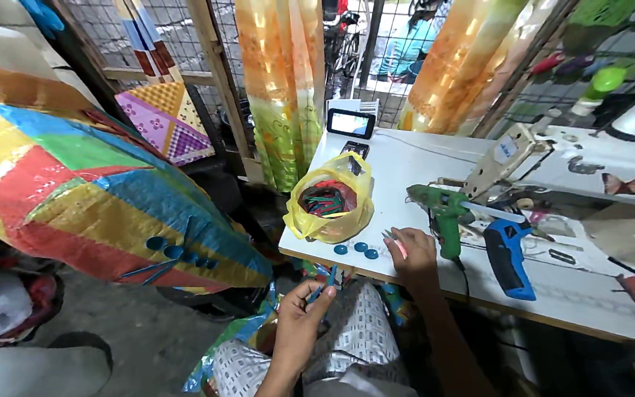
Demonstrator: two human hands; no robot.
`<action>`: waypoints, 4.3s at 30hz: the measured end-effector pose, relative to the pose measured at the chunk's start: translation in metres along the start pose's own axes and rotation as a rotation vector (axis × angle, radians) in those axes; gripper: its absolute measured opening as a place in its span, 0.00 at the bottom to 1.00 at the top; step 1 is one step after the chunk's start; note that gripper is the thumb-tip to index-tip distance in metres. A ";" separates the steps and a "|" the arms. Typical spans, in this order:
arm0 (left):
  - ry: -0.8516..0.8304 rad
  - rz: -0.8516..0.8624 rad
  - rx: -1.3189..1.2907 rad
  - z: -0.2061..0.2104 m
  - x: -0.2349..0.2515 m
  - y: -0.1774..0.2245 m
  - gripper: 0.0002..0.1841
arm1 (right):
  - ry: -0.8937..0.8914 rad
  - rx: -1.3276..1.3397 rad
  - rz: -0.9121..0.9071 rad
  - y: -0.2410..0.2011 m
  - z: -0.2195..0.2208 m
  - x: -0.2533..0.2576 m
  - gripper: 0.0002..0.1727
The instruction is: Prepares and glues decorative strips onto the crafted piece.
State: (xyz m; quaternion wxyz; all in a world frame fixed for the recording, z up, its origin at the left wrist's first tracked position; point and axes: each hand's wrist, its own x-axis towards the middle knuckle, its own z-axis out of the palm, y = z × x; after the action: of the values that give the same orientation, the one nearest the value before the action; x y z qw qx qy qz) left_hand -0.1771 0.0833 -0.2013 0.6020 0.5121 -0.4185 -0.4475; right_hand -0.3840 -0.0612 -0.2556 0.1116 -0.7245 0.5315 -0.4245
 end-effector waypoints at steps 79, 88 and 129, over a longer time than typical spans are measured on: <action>0.311 0.003 -0.116 -0.017 0.019 -0.006 0.07 | 0.013 0.151 0.463 0.053 -0.051 0.052 0.34; 0.315 0.103 -0.035 -0.006 0.032 0.005 0.06 | 0.054 0.921 0.455 -0.019 -0.064 -0.018 0.29; 0.435 0.242 0.159 -0.011 0.035 0.006 0.03 | -0.203 0.675 -0.042 -0.049 -0.039 -0.047 0.19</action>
State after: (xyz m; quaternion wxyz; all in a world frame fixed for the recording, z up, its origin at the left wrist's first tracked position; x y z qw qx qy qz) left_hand -0.1572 0.0526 -0.1951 0.6848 0.5882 -0.3713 -0.2175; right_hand -0.3831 0.0111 -0.2248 0.3881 -0.6963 0.3324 -0.5041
